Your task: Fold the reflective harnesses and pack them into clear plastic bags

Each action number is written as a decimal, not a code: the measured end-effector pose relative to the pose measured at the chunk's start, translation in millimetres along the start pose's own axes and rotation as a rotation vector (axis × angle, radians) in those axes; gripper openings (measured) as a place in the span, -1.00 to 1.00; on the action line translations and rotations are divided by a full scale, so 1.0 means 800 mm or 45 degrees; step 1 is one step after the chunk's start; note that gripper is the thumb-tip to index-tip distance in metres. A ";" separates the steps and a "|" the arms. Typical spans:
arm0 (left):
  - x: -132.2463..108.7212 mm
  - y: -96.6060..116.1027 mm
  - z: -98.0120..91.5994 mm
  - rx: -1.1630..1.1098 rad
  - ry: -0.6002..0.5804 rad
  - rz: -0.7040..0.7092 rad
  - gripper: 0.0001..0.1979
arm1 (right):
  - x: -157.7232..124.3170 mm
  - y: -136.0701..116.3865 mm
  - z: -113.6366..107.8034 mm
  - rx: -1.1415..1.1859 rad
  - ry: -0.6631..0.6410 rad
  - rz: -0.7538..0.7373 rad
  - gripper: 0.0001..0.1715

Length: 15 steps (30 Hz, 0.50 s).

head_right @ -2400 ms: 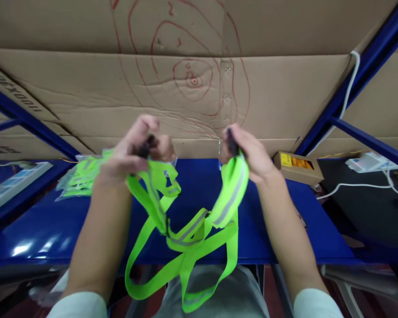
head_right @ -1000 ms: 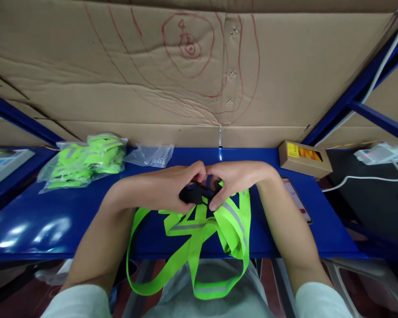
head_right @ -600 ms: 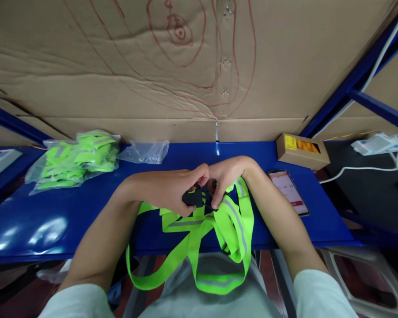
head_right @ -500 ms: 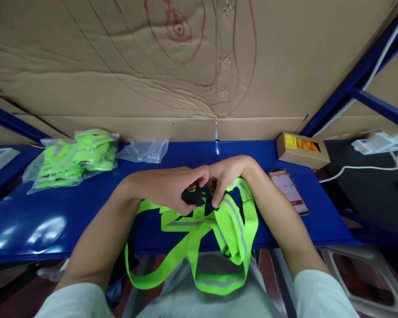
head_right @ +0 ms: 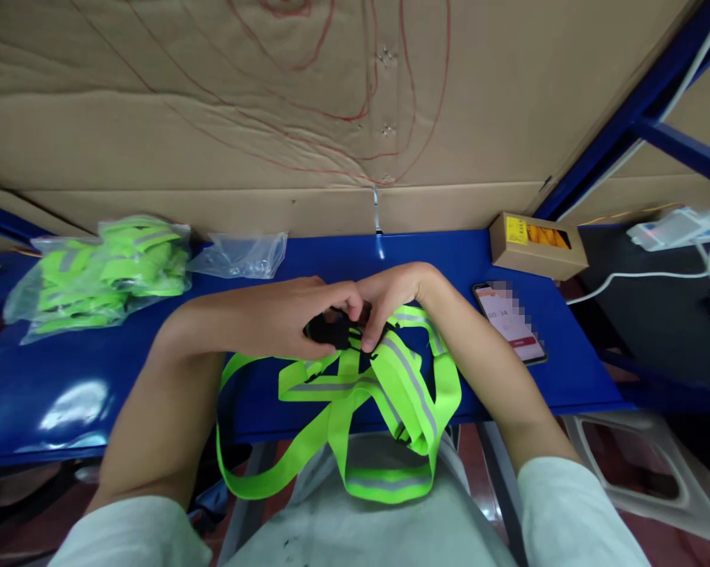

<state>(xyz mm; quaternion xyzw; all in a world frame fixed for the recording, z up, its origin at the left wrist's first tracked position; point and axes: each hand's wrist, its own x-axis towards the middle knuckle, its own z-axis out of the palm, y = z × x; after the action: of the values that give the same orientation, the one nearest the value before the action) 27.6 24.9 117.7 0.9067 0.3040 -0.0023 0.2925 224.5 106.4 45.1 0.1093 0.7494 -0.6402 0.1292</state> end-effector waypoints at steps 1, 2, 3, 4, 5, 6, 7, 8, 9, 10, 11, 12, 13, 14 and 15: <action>0.000 0.000 0.000 -0.031 -0.011 0.008 -0.62 | 0.000 -0.001 0.000 -0.003 0.003 -0.012 -0.32; 0.001 -0.001 0.001 -0.070 -0.012 0.020 -0.59 | 0.000 -0.002 0.000 -0.004 0.011 -0.017 -0.33; 0.002 -0.003 0.002 -0.115 0.001 0.042 -0.56 | 0.000 -0.002 0.000 -0.001 0.022 -0.013 -0.33; 0.004 -0.006 0.003 -0.165 0.024 0.076 -0.52 | -0.001 -0.002 0.000 0.006 0.038 -0.005 -0.33; 0.005 -0.009 0.005 -0.217 0.046 0.117 -0.50 | -0.001 -0.002 -0.001 0.014 0.056 0.005 -0.33; 0.007 -0.012 0.007 -0.262 0.063 0.159 -0.48 | -0.002 -0.001 -0.001 0.025 0.072 0.017 -0.33; 0.010 -0.015 0.010 -0.295 0.076 0.195 -0.47 | -0.002 -0.001 -0.001 0.039 0.084 0.028 -0.33; 0.012 -0.017 0.012 -0.312 0.086 0.218 -0.46 | -0.001 0.000 0.000 0.053 0.086 0.039 -0.33; 0.014 -0.018 0.015 -0.314 0.091 0.232 -0.45 | 0.000 0.002 0.000 0.066 0.085 0.047 -0.33; 0.016 -0.019 0.017 -0.306 0.093 0.242 -0.44 | 0.001 0.003 0.001 0.076 0.088 0.049 -0.34; 0.017 -0.019 0.019 -0.292 0.095 0.252 -0.44 | 0.002 0.005 0.001 0.080 0.093 0.043 -0.34; 0.017 -0.018 0.020 -0.280 0.096 0.264 -0.45 | 0.003 0.006 0.002 0.076 0.099 0.030 -0.35; 0.017 -0.017 0.020 -0.271 0.097 0.276 -0.45 | 0.004 0.007 0.002 0.067 0.109 0.010 -0.36; 0.017 -0.016 0.019 -0.263 0.102 0.286 -0.46 | 0.004 0.007 0.002 0.053 0.122 -0.017 -0.38; 0.015 -0.014 0.017 -0.253 0.113 0.293 -0.46 | 0.003 0.007 0.001 0.035 0.143 -0.049 -0.40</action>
<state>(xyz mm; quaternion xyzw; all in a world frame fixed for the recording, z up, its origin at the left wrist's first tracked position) 33.9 31.5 98.0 0.9013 0.2094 0.1015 0.3653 223.7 106.3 39.0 0.1324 0.7486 -0.6455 0.0728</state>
